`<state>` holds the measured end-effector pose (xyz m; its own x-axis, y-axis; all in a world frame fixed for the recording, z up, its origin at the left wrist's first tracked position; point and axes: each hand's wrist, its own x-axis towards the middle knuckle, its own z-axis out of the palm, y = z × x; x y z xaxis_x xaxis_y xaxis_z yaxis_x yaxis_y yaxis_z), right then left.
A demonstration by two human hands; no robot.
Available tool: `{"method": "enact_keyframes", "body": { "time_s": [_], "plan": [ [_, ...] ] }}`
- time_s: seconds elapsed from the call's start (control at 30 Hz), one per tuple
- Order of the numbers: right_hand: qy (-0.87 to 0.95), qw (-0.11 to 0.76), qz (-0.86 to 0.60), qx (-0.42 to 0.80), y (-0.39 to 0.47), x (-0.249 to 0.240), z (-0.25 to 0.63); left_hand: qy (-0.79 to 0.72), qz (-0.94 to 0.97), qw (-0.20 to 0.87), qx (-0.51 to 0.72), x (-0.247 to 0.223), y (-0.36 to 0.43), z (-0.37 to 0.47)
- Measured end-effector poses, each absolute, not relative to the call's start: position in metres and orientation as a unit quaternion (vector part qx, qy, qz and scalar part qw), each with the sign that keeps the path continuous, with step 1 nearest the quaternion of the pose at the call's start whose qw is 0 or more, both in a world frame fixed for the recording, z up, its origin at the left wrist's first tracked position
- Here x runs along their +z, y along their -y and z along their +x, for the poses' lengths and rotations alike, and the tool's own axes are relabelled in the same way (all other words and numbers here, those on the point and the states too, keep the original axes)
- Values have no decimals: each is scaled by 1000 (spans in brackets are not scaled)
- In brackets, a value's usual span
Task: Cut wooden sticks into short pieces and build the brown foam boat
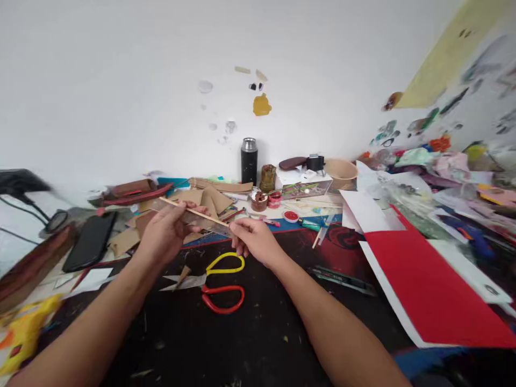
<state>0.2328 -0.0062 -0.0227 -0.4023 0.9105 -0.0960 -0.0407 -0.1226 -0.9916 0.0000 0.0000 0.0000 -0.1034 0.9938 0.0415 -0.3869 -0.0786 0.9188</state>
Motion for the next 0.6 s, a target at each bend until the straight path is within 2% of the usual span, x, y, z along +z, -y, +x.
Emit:
{"method": "enact_keyframes", "body": {
  "time_s": [0.6],
  "plan": [
    [523,384,-402,646,7,-22,232,-399,394,536,631,1,3,2]
  ]
}}
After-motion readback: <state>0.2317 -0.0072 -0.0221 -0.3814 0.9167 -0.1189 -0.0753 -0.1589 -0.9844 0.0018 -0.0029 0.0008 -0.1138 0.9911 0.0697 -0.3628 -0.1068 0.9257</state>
